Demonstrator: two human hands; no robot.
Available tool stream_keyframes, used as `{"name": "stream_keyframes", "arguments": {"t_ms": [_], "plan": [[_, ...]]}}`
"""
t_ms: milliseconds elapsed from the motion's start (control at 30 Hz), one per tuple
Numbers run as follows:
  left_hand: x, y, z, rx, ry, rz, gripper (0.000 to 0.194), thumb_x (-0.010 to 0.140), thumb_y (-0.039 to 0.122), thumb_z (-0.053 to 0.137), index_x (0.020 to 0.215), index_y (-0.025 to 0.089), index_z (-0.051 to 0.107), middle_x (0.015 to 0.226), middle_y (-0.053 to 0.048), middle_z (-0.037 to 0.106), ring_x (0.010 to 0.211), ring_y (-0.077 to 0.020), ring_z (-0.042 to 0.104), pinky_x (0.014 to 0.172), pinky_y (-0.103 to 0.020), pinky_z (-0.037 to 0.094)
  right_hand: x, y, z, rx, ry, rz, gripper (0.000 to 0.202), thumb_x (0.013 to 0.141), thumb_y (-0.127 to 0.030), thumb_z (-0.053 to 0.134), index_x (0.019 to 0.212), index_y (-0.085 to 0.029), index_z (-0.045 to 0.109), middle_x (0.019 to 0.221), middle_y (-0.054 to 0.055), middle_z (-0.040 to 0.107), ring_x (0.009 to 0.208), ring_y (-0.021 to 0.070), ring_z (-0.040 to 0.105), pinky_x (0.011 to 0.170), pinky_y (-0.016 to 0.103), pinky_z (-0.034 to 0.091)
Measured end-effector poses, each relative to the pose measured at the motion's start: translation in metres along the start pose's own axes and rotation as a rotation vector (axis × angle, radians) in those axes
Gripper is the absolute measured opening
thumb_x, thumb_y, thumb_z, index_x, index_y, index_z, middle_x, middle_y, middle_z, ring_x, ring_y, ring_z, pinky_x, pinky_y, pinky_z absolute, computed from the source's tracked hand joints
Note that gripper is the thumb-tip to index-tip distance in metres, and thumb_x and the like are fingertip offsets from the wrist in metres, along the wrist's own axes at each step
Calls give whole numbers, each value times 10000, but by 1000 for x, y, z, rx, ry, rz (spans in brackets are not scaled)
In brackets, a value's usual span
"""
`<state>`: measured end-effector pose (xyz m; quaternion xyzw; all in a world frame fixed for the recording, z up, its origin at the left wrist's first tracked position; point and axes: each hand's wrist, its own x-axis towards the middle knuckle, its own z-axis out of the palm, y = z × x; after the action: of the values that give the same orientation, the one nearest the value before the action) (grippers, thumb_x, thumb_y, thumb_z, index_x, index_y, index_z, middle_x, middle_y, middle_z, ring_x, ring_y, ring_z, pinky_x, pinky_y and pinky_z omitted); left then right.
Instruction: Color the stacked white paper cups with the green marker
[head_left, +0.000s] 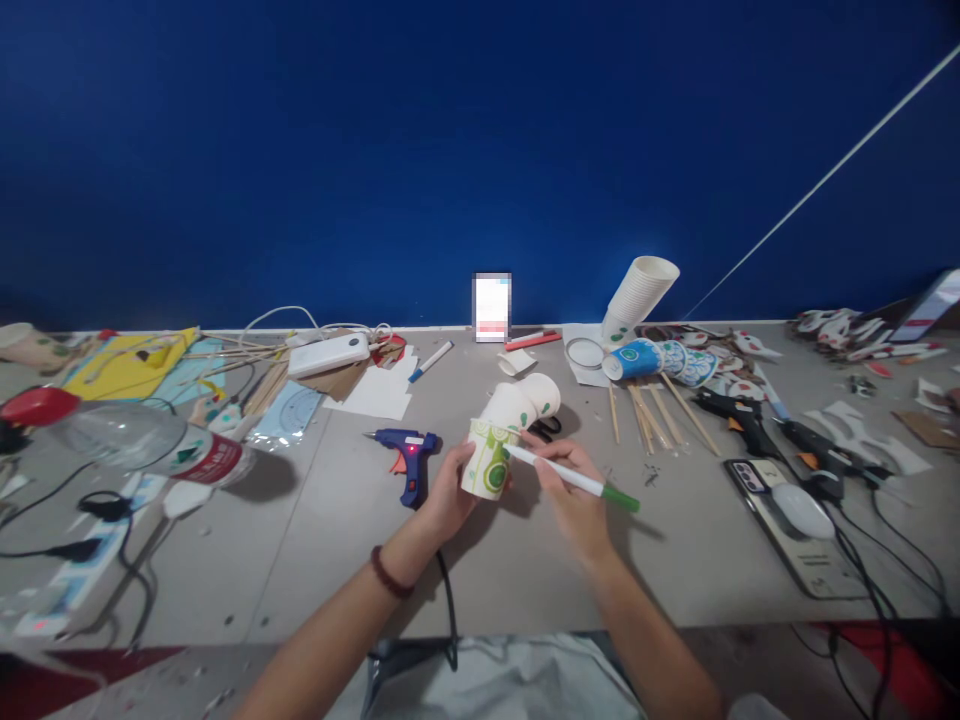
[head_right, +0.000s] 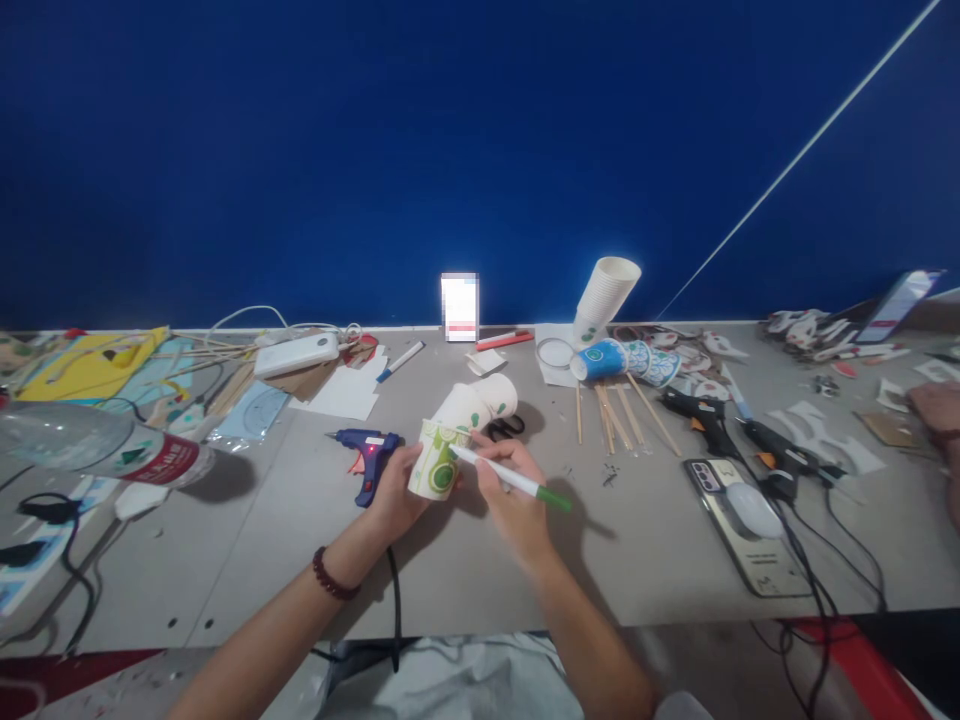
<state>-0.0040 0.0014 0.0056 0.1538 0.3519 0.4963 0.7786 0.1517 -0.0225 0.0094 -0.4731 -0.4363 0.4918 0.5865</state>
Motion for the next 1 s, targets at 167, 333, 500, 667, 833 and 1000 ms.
{"name": "stream_keyframes", "arguments": {"t_ms": [167, 333, 500, 667, 833, 1000], "plan": [[-2, 2, 3, -6, -1, -2, 360, 736, 321, 649, 1030, 113, 643, 781, -73, 709, 609, -210, 636, 577, -329, 504, 0, 0, 0, -13, 9, 32, 142, 827, -365, 694, 812, -240, 627, 1157, 108, 765, 1188, 297, 671, 964, 451, 546], [-1, 1, 3, -9, -29, 8, 350, 749, 331, 636, 1019, 109, 654, 776, -77, 710, 604, -209, 633, 578, -327, 502, 0, -5, 1, -5, -10, 29, 135, 810, -346, 710, 782, -242, 629, 1176, 114, 757, 1201, 303, 662, 993, 478, 525], [1, 0, 0, -11, -56, 16, 341, 765, 334, 619, 1008, 101, 670, 805, -90, 717, 622, -214, 634, 597, -340, 509, 0, -6, 2, -31, -51, 15, 110, 809, -321, 696, 757, -247, 633, 1154, 101, 763, 1251, 301, 627, 974, 453, 536], [2, -1, -3, -6, -30, 5, 353, 759, 345, 631, 1004, 96, 681, 828, -95, 725, 649, -211, 638, 612, -337, 518, 0, -4, 1, -34, -76, 8, 87, 805, -283, 692, 768, -235, 630, 1202, 123, 743, 1262, 303, 618, 969, 451, 530], [2, -1, -4, -9, -17, -6, 347, 776, 351, 621, 1004, 99, 688, 872, -98, 734, 677, -210, 643, 638, -338, 527, 0, -7, 2, -55, -79, 18, 103, 792, -286, 696, 743, -233, 622, 1253, 133, 718, 1191, 306, 665, 937, 444, 542], [2, -1, -3, -25, -35, 3, 349, 775, 352, 626, 1014, 106, 685, 865, -95, 729, 673, -206, 639, 618, -324, 514, 0, -9, 3, -36, -96, 8, 122, 776, -299, 718, 732, -227, 630, 1258, 137, 714, 1185, 310, 669, 940, 440, 547]]}}
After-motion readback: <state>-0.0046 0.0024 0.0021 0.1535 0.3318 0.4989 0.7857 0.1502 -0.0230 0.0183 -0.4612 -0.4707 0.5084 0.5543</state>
